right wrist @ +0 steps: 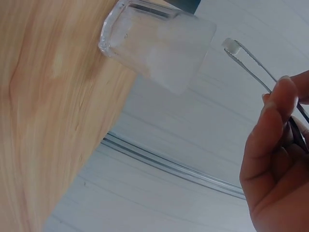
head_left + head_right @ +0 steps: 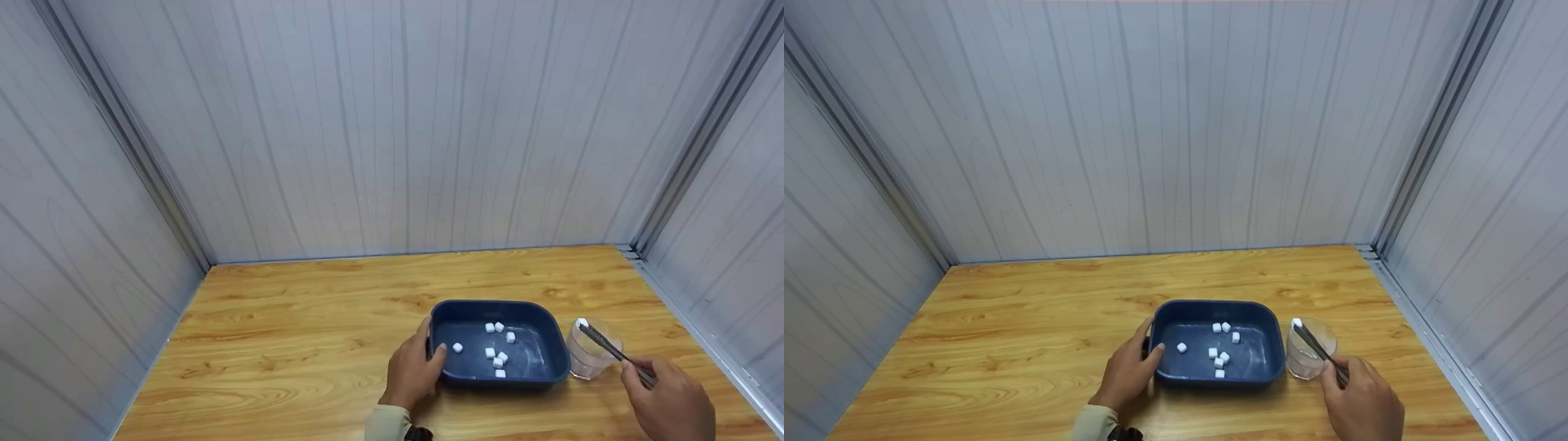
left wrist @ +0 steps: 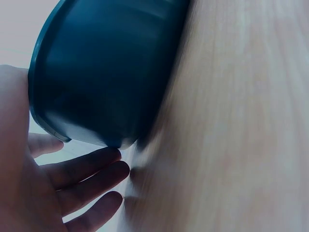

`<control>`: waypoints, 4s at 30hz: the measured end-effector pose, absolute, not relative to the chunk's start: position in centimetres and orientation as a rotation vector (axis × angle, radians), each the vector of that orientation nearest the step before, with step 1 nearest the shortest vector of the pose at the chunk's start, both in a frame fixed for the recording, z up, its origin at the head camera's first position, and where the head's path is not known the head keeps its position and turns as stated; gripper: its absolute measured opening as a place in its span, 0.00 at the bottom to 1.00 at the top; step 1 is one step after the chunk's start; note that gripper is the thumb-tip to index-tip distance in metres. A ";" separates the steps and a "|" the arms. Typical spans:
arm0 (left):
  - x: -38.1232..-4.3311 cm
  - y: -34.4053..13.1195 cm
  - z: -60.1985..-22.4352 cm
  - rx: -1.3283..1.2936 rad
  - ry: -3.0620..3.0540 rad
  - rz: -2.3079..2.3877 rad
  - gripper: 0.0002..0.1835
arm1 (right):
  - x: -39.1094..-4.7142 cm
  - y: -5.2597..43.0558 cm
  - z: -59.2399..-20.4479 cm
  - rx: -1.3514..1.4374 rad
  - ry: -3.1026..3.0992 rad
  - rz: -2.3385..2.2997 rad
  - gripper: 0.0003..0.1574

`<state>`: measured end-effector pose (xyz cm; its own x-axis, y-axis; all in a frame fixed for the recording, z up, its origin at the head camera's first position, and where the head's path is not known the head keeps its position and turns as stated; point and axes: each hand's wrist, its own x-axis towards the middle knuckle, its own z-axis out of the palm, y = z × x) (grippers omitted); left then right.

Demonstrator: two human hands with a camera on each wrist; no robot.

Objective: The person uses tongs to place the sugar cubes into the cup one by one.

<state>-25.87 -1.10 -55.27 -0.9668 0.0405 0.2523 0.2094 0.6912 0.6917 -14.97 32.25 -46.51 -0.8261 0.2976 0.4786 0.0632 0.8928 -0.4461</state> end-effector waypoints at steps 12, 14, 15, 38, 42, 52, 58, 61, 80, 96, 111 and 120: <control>-25.9 -1.2 -55.3 -0.213 -2.686 -1.136 0.33 | -15.1 33.1 -46.9 -0.288 -2.530 0.553 0.14; -25.9 -1.1 -55.2 -0.209 -2.688 -1.128 0.33 | -15.0 33.2 -46.9 -0.300 -2.551 0.563 0.15; -25.9 -1.1 -55.2 -0.206 -2.693 -1.125 0.33 | -15.0 33.2 -46.8 -0.306 -2.561 0.566 0.16; -26.0 -1.1 -55.1 -0.191 -2.716 -1.138 0.33 | -15.2 33.7 -47.2 -0.321 -2.600 0.588 0.14; -26.0 -1.1 -55.1 -0.192 -2.717 -1.139 0.33 | -15.2 33.7 -47.4 -0.321 -2.594 0.589 0.13; -26.0 -1.1 -55.1 -0.187 -2.728 -1.120 0.33 | -15.3 33.5 -47.8 -0.310 -2.564 0.590 0.12; -26.0 -1.1 -55.1 -0.191 -2.720 -1.125 0.33 | -15.4 33.6 -47.9 -0.305 -2.564 0.589 0.11; -26.0 -1.1 -55.1 -0.198 -2.714 -1.137 0.33 | -15.4 33.6 -47.9 -0.310 -2.576 0.596 0.11; -25.9 -1.2 -55.3 -0.221 -2.709 -1.136 0.33 | -15.9 33.8 -47.8 -0.344 -2.679 0.593 0.16; -26.0 -1.3 -55.4 -0.220 -2.711 -1.131 0.33 | -16.3 33.6 -47.5 -0.404 -2.735 0.578 0.16; -25.8 -1.3 -55.4 -0.242 -2.683 -1.119 0.32 | -16.4 33.4 -47.9 -0.359 -2.684 0.563 0.13; -26.0 -1.3 -55.4 -0.246 -2.681 -1.119 0.32 | -16.4 33.4 -48.0 -0.371 -2.691 0.558 0.14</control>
